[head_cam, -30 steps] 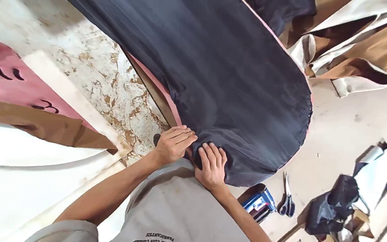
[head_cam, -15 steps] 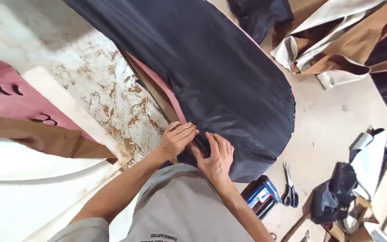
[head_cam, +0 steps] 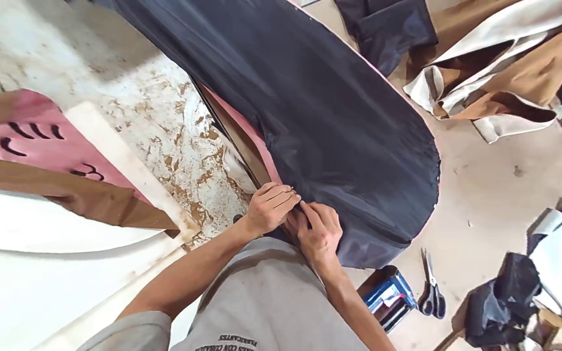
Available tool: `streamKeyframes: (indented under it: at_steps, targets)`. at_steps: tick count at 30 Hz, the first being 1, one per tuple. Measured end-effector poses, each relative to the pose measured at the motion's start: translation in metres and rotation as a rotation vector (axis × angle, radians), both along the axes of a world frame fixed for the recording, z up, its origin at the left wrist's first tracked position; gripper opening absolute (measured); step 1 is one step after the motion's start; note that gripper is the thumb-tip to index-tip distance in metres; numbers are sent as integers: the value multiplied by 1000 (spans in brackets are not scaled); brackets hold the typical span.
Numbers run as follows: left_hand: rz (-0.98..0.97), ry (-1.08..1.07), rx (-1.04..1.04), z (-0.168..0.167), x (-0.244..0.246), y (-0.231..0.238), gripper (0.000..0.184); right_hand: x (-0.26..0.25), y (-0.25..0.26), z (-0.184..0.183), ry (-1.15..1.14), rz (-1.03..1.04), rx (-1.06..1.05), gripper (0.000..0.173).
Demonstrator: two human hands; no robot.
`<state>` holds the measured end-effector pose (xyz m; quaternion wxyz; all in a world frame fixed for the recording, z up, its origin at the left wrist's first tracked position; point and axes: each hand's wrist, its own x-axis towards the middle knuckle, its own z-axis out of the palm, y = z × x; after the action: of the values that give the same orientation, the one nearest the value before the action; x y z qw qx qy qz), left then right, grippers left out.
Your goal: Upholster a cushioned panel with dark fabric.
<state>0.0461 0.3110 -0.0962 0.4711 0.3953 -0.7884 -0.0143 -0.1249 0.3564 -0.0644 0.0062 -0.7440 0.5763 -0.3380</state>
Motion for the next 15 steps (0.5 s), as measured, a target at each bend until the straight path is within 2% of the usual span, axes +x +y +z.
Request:
streamKeyframes:
  at_steps: [6,11,15]
  targets:
    - [-105,-176,45,13,16,-12,23,-13,-9,-10,-181,133,-86,15]
    - [-54,-357,99,19,34,-38,33,-18,-11,-13,-244,166,-90,15]
    - [-101,-244,64,10,36,-48,24,-17,-9,-14,-223,174,-88,17]
